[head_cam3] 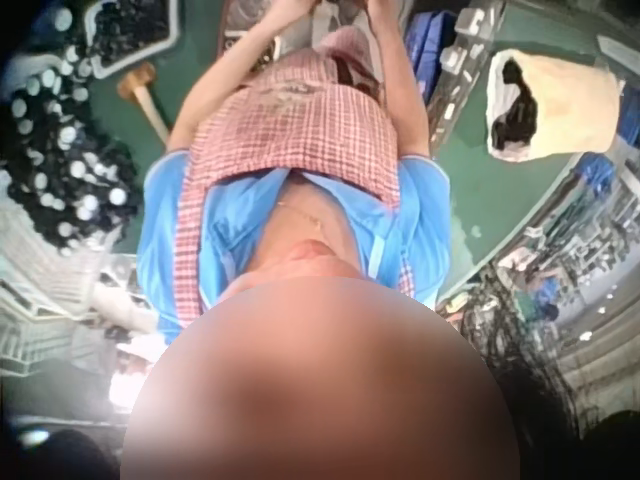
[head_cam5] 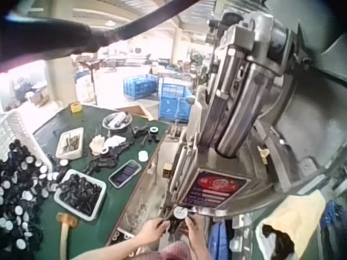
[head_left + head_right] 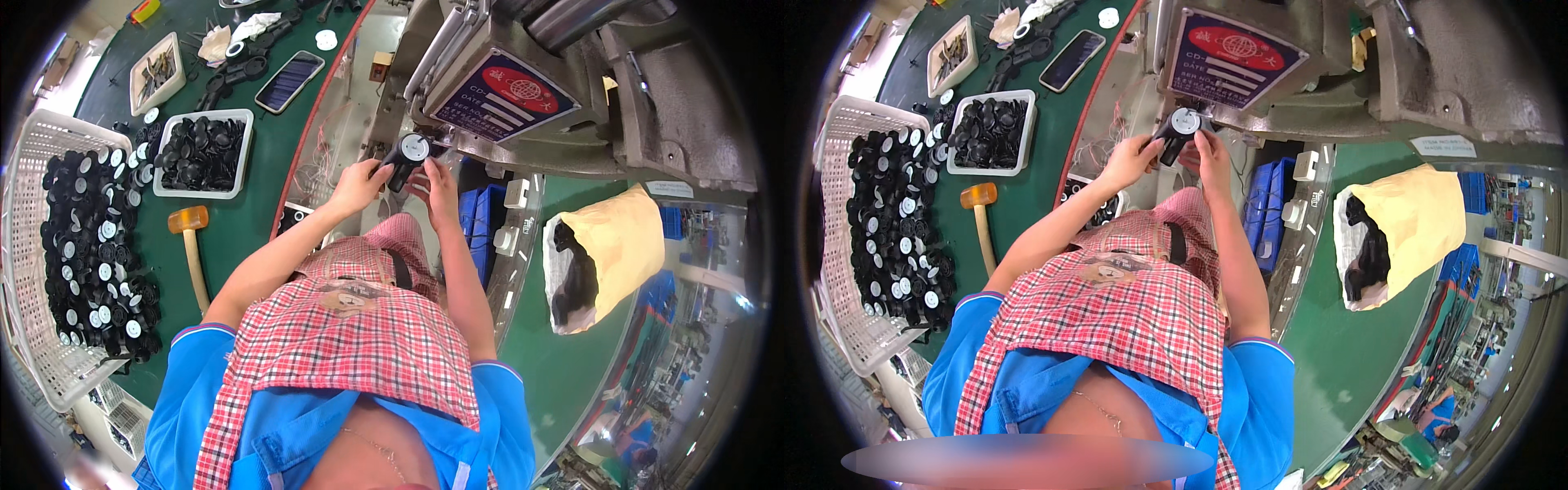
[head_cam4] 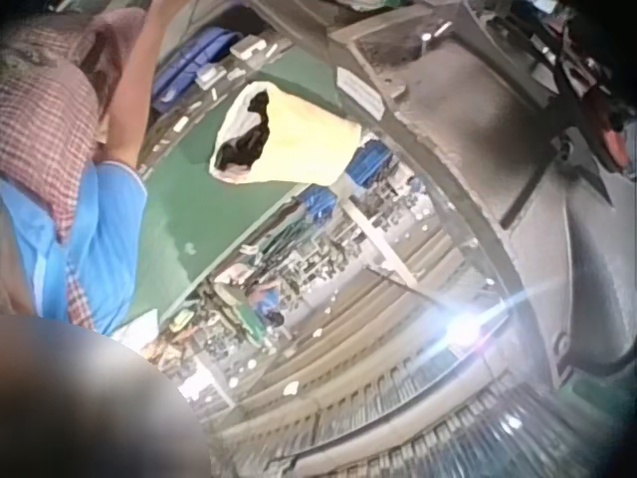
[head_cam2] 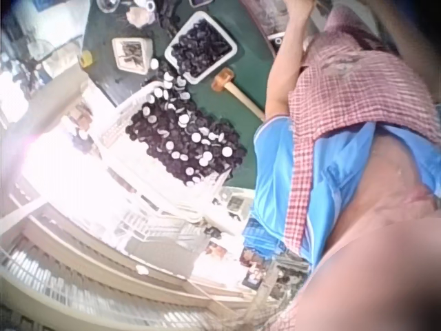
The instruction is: The person repeatedly picks up a black rubber component and a white circular insert, places them into a press machine, and uses a rubber mallet to secure the insert. The finished assemblies are placed into a white tray on the table.
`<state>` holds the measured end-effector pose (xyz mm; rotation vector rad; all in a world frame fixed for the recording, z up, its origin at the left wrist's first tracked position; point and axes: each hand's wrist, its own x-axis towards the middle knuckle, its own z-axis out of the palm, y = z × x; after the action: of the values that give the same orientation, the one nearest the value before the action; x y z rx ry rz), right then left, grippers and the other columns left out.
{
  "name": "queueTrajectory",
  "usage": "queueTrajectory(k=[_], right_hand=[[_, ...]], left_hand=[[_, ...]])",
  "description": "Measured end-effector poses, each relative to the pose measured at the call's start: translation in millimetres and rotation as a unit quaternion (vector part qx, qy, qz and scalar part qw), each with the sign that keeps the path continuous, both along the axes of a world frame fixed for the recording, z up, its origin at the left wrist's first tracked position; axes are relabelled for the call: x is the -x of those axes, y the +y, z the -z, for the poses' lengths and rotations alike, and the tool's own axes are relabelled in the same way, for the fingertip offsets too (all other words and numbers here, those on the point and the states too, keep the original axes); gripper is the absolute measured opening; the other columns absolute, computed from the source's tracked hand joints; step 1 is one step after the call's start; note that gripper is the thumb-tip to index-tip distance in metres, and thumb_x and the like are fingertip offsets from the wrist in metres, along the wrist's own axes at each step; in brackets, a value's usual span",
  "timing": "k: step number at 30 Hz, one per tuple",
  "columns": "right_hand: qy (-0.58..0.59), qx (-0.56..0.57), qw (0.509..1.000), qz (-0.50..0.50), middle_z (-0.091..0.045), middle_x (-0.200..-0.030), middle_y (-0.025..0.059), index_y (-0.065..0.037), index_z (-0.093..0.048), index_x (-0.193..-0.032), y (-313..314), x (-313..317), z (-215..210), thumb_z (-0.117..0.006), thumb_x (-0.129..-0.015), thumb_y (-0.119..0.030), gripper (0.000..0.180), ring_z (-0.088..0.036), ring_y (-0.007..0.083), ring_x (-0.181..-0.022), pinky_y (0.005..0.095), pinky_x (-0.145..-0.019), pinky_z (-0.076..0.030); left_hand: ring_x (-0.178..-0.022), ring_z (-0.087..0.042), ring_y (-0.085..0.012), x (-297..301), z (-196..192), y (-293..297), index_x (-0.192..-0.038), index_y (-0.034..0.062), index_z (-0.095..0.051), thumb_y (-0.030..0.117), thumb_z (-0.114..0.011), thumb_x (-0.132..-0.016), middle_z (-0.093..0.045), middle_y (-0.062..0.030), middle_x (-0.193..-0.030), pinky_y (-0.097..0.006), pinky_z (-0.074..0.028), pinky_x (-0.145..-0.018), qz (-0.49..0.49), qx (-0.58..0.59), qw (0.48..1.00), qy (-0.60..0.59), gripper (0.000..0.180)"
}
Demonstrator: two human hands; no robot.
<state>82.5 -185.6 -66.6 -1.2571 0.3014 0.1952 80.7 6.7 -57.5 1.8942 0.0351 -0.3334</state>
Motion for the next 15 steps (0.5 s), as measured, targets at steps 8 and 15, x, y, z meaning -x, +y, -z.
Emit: queueTrajectory(k=[8,15], right_hand=[[0.086,0.063,0.994,-0.002,-0.065,-0.108,0.0111,-0.001,-0.060,-0.121,-28.5,32.6,41.2,-0.061,-0.099,-0.033,0.038,-0.067,0.0215,-0.090,0.0345,-0.077,-0.058],[0.049,0.139,0.988,-0.037,-0.069,-0.096,0.0072,0.000,-0.062,-0.115,-11.7,25.5,60.3,-0.064,-0.097,-0.028,0.034,-0.066,0.0134,-0.077,0.0269,-0.065,-0.055]], left_hand=[[-0.057,-0.065,-0.0141,-2.7,-2.0,2.8,-0.084,-0.0029,-0.066,0.035,-0.059,-0.099,-0.065,-0.0086,-0.065,-0.032,-0.053,-0.057,0.013,-0.037,0.999,-0.011,0.042],[-0.056,-0.065,-0.0181,-4.8,5.6,4.3,-0.080,-0.0021,-0.066,0.039,-0.060,-0.097,-0.065,-0.0091,-0.063,-0.035,-0.051,-0.057,0.020,-0.094,0.995,-0.039,0.045]])
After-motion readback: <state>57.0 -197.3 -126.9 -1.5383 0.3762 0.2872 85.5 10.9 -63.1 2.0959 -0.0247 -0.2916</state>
